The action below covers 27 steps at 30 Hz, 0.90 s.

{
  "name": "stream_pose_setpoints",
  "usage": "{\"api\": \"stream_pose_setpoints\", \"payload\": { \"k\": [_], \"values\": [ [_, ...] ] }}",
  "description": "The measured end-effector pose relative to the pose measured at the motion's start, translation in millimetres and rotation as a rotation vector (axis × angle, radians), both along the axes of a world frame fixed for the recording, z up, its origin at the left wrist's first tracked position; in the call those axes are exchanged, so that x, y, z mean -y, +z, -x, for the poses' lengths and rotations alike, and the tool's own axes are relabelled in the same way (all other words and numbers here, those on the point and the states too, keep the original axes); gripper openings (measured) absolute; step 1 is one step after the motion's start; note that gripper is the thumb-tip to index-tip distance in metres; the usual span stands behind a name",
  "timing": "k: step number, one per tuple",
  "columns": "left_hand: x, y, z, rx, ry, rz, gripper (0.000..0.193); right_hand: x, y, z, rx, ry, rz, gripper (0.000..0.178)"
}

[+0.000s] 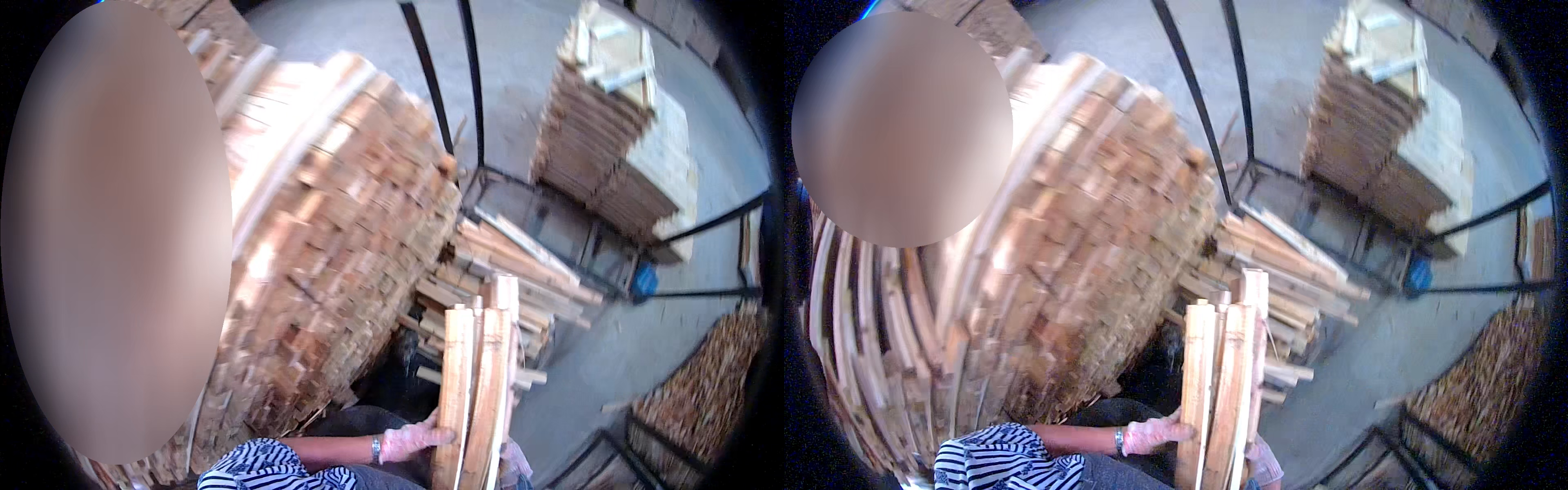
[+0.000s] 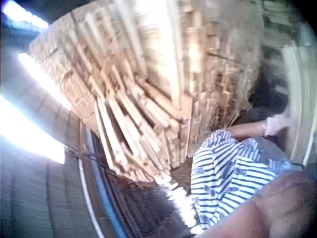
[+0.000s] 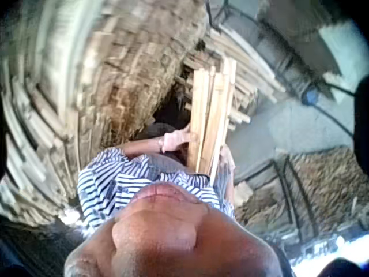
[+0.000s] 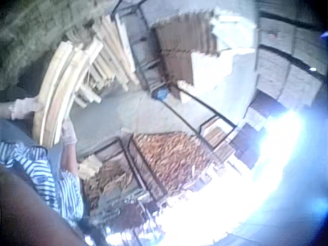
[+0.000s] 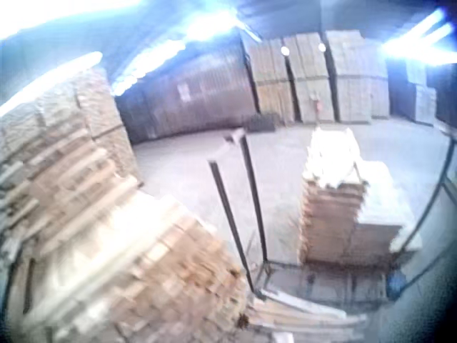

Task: The person picks up wooden planks from a pile on the floor and stacks them onto a larger, organized stack. The person wears gloves and handles the planks by hand, arranging them in layers.

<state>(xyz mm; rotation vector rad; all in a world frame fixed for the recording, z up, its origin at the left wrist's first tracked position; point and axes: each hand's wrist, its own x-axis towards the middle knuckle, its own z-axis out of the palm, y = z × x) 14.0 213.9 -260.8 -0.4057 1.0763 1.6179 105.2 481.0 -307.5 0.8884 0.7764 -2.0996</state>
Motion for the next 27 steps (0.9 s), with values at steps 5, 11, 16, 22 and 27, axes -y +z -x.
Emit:
{"api": "stream_pose_setpoints", "payload": {
  "k": [5, 11, 16, 22, 27],
  "values": [
    [-14.9, 77.8, 25.1, -0.332, 0.088, -0.187, 0.127, -18.3, 71.2, 52.9, -0.179, 0.005, -0.084, 0.08],
    [-1.8, 130.4, 36.6, -0.461, 0.353, -0.324, 0.135, 7.6, 165.9, 113.4, -0.415, 0.032, -0.108, 0.07],
    [36.4, 175.9, 70.3, -0.656, 0.581, -0.288, 0.124, 96.5, 282.6, 201.7, -0.438, 0.228, -0.241, 0.062],
    [103.8, 210.7, 117.5, -0.789, 0.821, -0.128, 0.087, 158.3, 325.8, 276.5, -0.998, 0.419, -0.625, 0.08],
    [133.5, 285.5, 170.7, -0.789, 1.08, -0.416, 0.085, 214.0, 394.3, 340.9, -1.38, 0.607, -0.621, 0.102]
  ]
}}
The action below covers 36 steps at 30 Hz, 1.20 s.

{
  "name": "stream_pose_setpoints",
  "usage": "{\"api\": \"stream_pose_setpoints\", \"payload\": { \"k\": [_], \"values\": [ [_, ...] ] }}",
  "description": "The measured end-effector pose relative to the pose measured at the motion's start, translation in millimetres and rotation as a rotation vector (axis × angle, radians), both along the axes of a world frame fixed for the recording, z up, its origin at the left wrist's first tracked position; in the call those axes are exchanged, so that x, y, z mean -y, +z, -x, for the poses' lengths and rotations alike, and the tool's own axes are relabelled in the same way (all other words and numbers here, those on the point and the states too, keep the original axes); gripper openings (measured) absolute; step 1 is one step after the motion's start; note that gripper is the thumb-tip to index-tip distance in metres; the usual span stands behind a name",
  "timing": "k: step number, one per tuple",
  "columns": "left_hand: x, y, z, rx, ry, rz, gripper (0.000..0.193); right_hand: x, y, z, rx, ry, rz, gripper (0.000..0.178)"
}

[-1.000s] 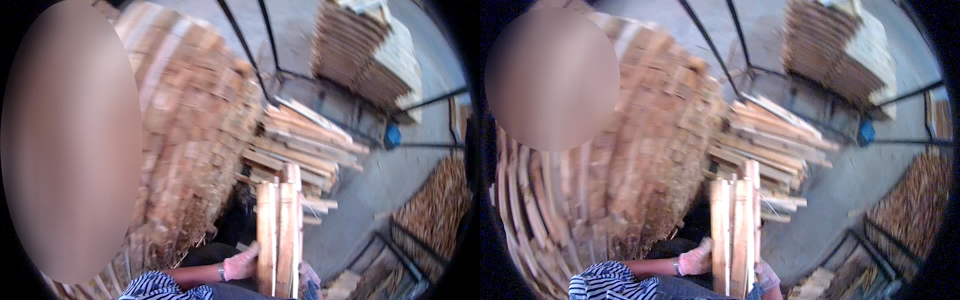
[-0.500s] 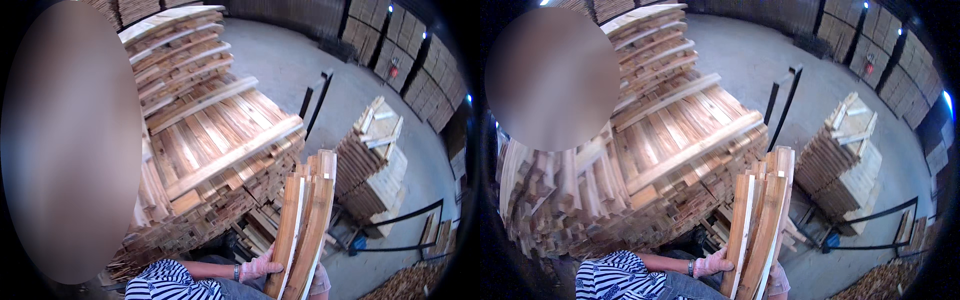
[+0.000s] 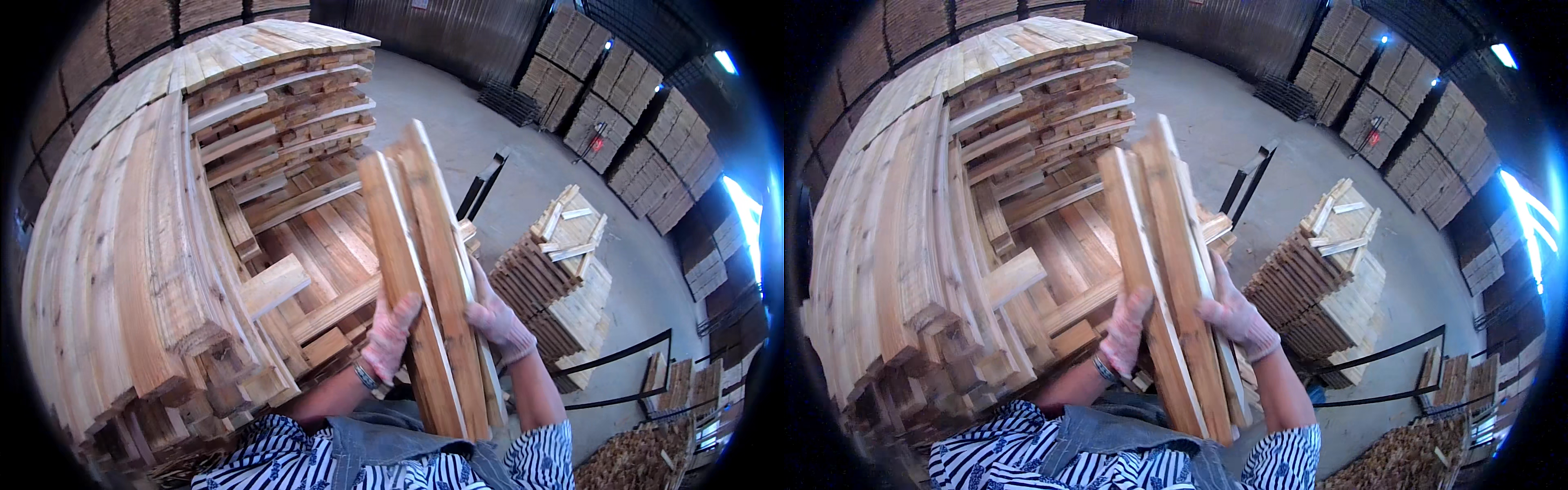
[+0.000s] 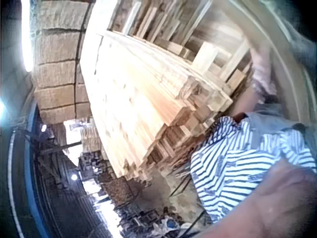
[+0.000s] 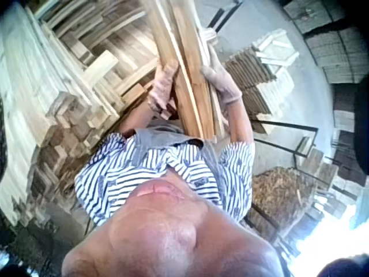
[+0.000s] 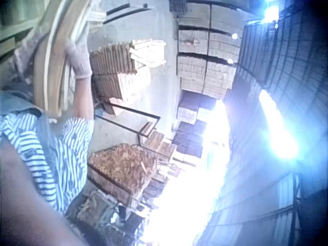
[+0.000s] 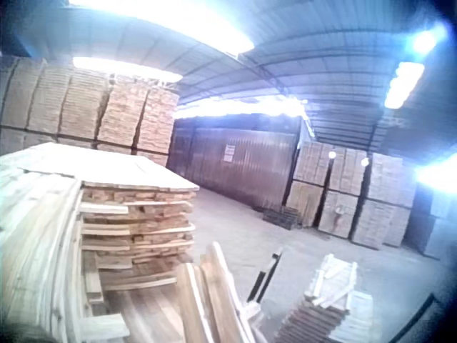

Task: The person picks up wooden planks from a pile on the floor and stacks them onto a larger, organized stack. The person wears gloves and handles the planks by hand, arranging them in layers.

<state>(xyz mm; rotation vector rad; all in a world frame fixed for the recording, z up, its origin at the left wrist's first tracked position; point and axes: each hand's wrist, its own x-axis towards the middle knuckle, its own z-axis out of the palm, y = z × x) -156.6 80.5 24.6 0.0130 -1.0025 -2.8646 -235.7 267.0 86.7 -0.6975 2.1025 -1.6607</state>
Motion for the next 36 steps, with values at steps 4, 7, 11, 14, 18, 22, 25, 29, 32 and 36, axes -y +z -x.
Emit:
{"api": "stream_pose_setpoints", "payload": {
  "k": [4, 7, 11, 14, 18, 22, 25, 29, 32, 36],
  "values": [
    [-2.2, 9.5, 44.8, 0.105, 0.14, -0.062, 0.08, 25.2, 24.1, 60.8, 0.086, 0.215, 0.143, 0.109],
    [19.3, 51.6, 62.5, 0.224, 0.163, -0.031, 0.08, 46.5, 36.3, 106.5, 0.31, 0.248, 0.049, 0.103],
    [33.6, 68.3, 112.9, 0.158, 0.274, 0.007, 0.084, 77.0, 50.7, 154.8, 0.419, 0.339, 0.142, 0.093],
    [53.5, 70.3, 145.8, 0.391, 0.324, 0.203, 0.11, 105.5, 52.8, 206.7, 0.229, 0.372, -0.051, 0.096],
    [67.6, 12.2, 195.4, 0.576, 0.383, 0.238, 0.127, 110.8, -19.3, 268.3, -0.276, 0.161, -0.679, 0.102],
    [89.6, -7.6, 181.0, 0.535, 0.314, 0.168, 0.121, 118.9, -7.5, 260.6, 0.025, 0.288, -0.567, 0.103],
    [84.4, -3.6, 186.7, 0.457, 0.378, 0.2, 0.115, 107.3, -43.5, 289.0, -0.037, 0.269, -0.444, 0.106],
    [110.4, 5.2, 147.3, 0.442, 0.4, 0.164, 0.107, 109.9, -25.9, 279.4, 0.019, 0.337, -0.532, 0.107],
    [132.4, -15.0, 151.4, 0.499, 0.39, 0.313, 0.115, 106.3, -27.2, 280.3, -0.036, 0.269, -0.549, 0.105],
    [135.3, -12.8, 155.0, 0.522, 0.428, 0.453, 0.114, 107.6, -37.7, 288.5, -0.147, 0.263, -0.569, 0.103]
  ]
}}
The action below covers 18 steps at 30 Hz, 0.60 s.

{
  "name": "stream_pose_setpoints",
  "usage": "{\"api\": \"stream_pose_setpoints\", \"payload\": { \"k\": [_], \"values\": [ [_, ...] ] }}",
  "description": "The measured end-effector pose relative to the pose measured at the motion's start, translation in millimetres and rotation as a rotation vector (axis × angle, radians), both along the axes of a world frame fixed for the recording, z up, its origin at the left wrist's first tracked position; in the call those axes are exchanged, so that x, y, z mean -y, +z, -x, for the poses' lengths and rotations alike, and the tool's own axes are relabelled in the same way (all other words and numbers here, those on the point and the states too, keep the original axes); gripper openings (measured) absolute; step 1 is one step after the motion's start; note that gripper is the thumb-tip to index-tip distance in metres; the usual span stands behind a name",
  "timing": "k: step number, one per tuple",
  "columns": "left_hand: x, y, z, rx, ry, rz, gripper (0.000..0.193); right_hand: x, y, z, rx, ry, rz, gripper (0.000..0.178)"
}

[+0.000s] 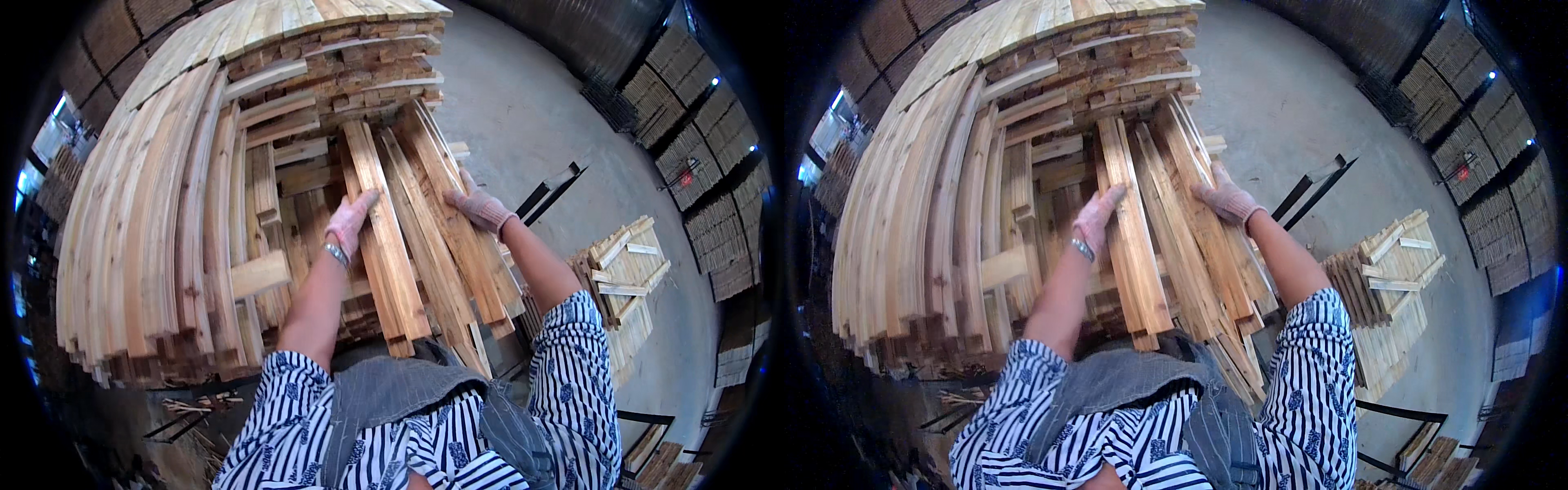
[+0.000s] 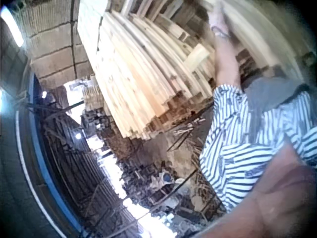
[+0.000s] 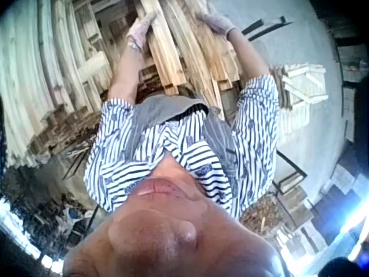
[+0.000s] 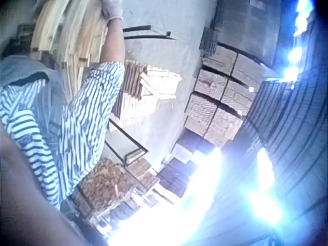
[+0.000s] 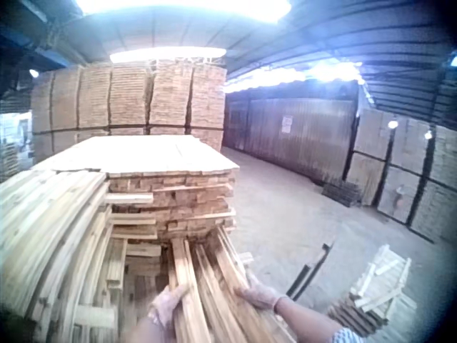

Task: The person picks up wooden planks from a pile on the floor and stacks them onto a larger, organized stack. The person wears gloves and handles the planks by hand, arranging them in layers.

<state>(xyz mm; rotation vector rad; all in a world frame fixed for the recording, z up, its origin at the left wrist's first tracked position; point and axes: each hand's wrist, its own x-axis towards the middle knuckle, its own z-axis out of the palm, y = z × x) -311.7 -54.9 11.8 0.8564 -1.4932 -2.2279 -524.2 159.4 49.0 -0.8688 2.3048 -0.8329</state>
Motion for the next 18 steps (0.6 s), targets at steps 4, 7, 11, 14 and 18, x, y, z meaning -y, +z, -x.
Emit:
{"api": "stream_pose_setpoints", "payload": {
  "k": [4, 7, 11, 14, 18],
  "values": [
    [-14.1, 10.6, -1.3, 0.423, -0.017, 0.338, 0.123, 12.1, 32.4, -40.9, -0.418, 0.04, -0.193, 0.08],
    [-57.8, 52.1, 8.7, 0.794, -0.05, 0.724, 0.13, 15.2, 25.9, -44.1, -0.456, 0.006, -0.27, 0.069],
    [-39.4, 54.4, 1.5, 0.825, -0.167, 0.528, 0.129, 11.7, 29.7, -49.6, -0.563, 0.042, -0.303, 0.068],
    [-8.5, 10.4, -19.4, 0.649, -0.142, 0.306, 0.129, 16.4, 29.4, -49.0, -0.571, 0.054, -0.261, 0.067],
    [-4.5, 28.6, -28.5, 0.65, -0.206, 0.342, 0.133, 13.7, 27.4, -49.3, -0.559, 0.02, -0.319, 0.067]
  ]
}}
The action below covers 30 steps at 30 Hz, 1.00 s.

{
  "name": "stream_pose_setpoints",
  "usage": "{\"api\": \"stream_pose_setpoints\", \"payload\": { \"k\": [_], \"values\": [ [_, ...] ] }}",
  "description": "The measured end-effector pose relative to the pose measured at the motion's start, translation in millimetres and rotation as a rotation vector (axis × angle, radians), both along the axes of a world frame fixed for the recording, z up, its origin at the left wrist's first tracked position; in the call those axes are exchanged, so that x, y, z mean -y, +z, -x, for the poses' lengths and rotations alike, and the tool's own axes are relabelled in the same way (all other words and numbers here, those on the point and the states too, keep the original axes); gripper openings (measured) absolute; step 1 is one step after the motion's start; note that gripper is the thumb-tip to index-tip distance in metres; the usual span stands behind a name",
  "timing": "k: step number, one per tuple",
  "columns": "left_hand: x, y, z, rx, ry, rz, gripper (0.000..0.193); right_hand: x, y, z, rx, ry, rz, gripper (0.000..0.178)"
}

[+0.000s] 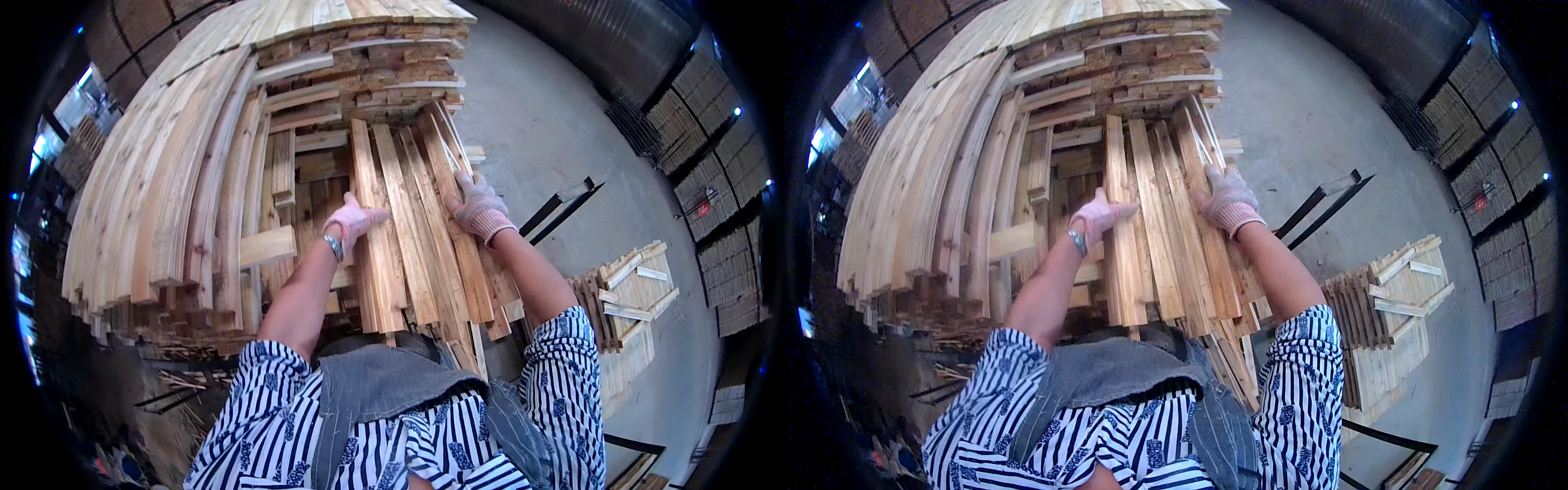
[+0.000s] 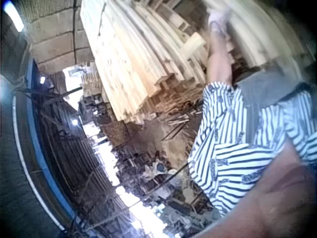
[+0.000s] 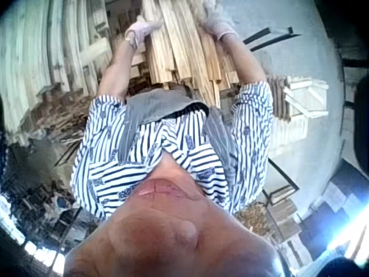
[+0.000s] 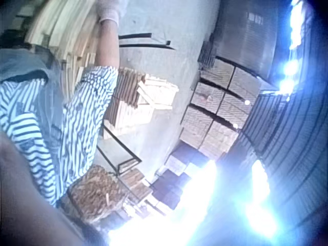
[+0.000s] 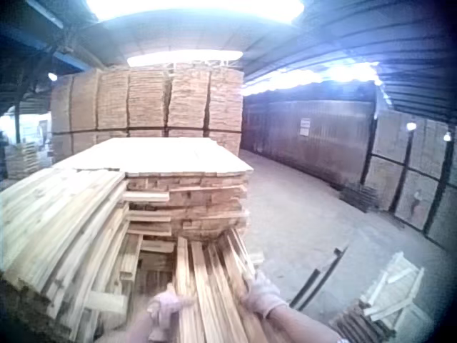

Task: The person picks up wooden planks from a pile on the floor and stacks them onto a larger, organized stack. The person wears gloves and handles the planks by hand, arranging them in layers.

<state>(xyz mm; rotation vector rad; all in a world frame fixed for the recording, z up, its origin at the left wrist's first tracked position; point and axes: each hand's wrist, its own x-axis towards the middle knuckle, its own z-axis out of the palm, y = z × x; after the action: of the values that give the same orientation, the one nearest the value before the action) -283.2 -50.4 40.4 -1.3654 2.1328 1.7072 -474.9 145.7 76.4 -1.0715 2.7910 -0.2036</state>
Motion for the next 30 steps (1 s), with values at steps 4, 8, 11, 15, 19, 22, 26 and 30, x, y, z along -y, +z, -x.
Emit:
{"api": "stream_pose_setpoints", "payload": {
  "k": [4, 8, 11, 15, 19, 22, 26, 30],
  "values": [
    [-8.2, -13.8, -19.3, -0.265, 0.108, -0.001, 0.123, -1.3, 4.2, -2.8, 0.037, 0.032, 0.05, 0.066],
    [11.6, -1.9, -39.5, -0.51, 0.113, -0.556, 0.069, -0.9, 5.5, -0.5, 0.019, 0.032, 0.069, 0.065],
    [-5.6, -16.6, -36.3, -0.506, 0.184, -0.34, 0.049, -3.2, 15.4, -12.4, -0.029, 0.047, 0.03, 0.064],
    [-28.2, -3.8, -48.7, -0.42, 0.119, -0.094, 0.067, -9.6, 21.8, -14.4, -0.198, 0.103, 0.038, 0.064],
    [-8.4, -22.9, -74.2, -0.377, 0.143, 0.041, 0.09, 5.3, 35.6, -51.3, -0.129, 0.352, 0.305, 0.062],
    [1.0, -47.0, -81.3, -0.297, 0.11, 0.118, 0.092, 38.9, 32.3, -106.5, 0.03, 0.33, 0.153, 0.057],
    [-27.1, -29.9, -85.7, -0.398, 0.158, 0.114, 0.093, 52.6, -25.7, -116.3, -0.166, 0.277, 0.058, 0.046],
    [-22.5, -15.8, -88.6, -0.393, 0.177, 0.236, 0.089, 65.1, -42.1, -101.2, -0.185, 0.219, 0.075, 0.046]
  ]
}}
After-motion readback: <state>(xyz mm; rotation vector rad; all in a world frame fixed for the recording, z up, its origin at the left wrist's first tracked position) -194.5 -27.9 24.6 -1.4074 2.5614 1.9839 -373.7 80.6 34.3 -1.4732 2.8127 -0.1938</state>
